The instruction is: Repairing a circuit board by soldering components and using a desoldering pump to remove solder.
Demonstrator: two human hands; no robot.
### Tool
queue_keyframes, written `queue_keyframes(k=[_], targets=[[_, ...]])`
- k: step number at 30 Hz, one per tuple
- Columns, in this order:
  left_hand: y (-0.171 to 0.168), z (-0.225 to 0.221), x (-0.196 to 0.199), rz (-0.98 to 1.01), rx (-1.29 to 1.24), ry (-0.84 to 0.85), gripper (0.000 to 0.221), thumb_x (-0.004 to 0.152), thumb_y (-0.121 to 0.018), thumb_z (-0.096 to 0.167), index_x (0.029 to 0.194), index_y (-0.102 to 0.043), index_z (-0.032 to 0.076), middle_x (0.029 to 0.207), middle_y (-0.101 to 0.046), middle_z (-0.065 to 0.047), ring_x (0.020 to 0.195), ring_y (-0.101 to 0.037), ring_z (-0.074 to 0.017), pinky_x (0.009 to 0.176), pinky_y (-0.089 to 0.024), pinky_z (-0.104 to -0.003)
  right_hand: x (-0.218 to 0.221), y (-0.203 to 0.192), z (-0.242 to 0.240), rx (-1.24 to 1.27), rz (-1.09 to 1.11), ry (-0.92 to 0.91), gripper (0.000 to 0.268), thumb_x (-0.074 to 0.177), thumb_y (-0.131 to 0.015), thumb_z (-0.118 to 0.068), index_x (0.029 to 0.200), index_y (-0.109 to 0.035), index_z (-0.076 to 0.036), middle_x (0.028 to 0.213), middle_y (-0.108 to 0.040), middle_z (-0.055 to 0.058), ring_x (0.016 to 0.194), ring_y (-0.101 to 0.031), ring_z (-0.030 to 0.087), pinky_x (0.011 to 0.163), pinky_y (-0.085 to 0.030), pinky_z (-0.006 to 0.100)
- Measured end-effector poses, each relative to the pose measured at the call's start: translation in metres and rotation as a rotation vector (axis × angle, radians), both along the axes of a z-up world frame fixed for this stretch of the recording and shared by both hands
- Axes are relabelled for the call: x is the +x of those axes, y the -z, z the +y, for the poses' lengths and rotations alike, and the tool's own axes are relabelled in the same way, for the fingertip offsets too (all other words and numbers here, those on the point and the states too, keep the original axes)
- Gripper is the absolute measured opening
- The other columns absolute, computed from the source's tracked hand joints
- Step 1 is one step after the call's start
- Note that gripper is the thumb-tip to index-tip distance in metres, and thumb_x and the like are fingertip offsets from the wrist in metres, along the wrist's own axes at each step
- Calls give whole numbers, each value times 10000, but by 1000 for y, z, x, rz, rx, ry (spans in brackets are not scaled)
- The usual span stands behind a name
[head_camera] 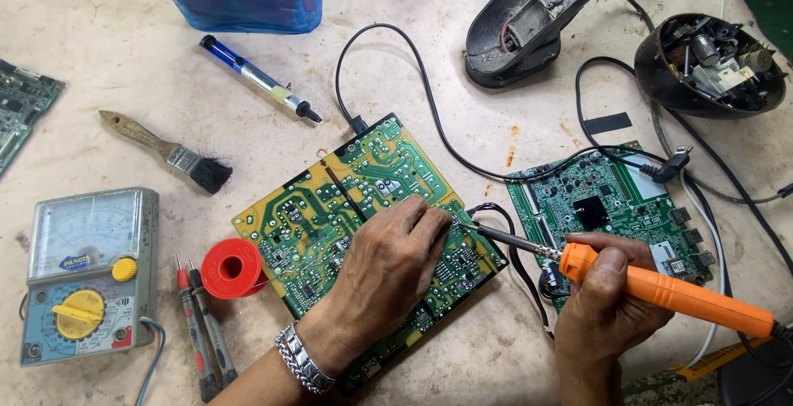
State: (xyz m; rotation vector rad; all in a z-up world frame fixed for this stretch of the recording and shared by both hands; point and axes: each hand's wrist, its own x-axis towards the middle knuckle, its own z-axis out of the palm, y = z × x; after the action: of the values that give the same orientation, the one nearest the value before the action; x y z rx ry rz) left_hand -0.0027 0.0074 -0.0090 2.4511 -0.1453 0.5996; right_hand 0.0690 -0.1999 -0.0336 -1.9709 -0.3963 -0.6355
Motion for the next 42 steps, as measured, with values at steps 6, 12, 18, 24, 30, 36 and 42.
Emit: queue_keyframes(k=[6, 12, 18, 24, 30, 36, 42], targets=[[-5, 4, -1, -25, -58, -31, 126, 974, -663, 19, 1086, -613, -8, 936, -580, -127, 711, -574, -245, 596, -501, -366, 0, 1, 0, 44, -2, 15, 331, 1081, -413, -133, 954, -649, 62, 881, -644, 142, 742, -571, 221, 695, -460, 365], [-23, 10, -7, -113, -71, -206, 116, 982, -704, 104, 1081, -654, 69, 952, -635, -57, 614, -604, -155, 488, -533, -294, 0, 5, -1, 184, 47, 73, 365, 1122, -424, -227, 979, -633, 37, 850, -611, 119, 563, -445, 160, 489, -349, 285], [-52, 26, -15, -189, -80, -379, 122, 968, -742, 85, 1075, -702, 127, 973, -680, -28, 779, -649, -139, 638, -538, -278, 1, -2, 1, 163, 50, 13, 325, 1077, -430, -177, 944, -631, 42, 870, -632, 120, 701, -538, 185, 611, -416, 308], [-5, 30, -4, 8, -32, -311, 104, 963, -694, 136, 1061, -681, 107, 969, -695, -68, 719, -640, -147, 545, -543, -251, 1, -4, -1, 126, 33, -24, 279, 1054, -441, -112, 924, -649, 21, 880, -656, 103, 801, -606, 192, 757, -497, 343], [-6, 26, -3, -15, -33, -232, 91, 945, -691, 60, 1034, -684, 43, 955, -725, -112, 815, -705, -210, 708, -606, -302, 1, -4, -1, 115, 29, -58, 245, 1045, -443, -72, 925, -633, 26, 889, -656, 117, 820, -633, 212, 776, -539, 356], [-8, 28, -5, -25, -34, -232, 64, 948, -683, 65, 1010, -676, 52, 953, -721, -98, 814, -698, -221, 702, -582, -339, 0, -6, 1, 85, 30, -60, 255, 1048, -438, -56, 923, -639, 39, 892, -655, 127, 819, -632, 222, 780, -534, 361], [-4, 29, -5, -26, -40, -232, 54, 956, -679, 81, 1005, -676, 58, 953, -720, -93, 824, -696, -228, 704, -573, -349, -1, -5, 2, 37, -34, -42, 270, 1042, -432, -44, 917, -649, 58, 882, -659, 139, 791, -628, 232, 750, -522, 369]])
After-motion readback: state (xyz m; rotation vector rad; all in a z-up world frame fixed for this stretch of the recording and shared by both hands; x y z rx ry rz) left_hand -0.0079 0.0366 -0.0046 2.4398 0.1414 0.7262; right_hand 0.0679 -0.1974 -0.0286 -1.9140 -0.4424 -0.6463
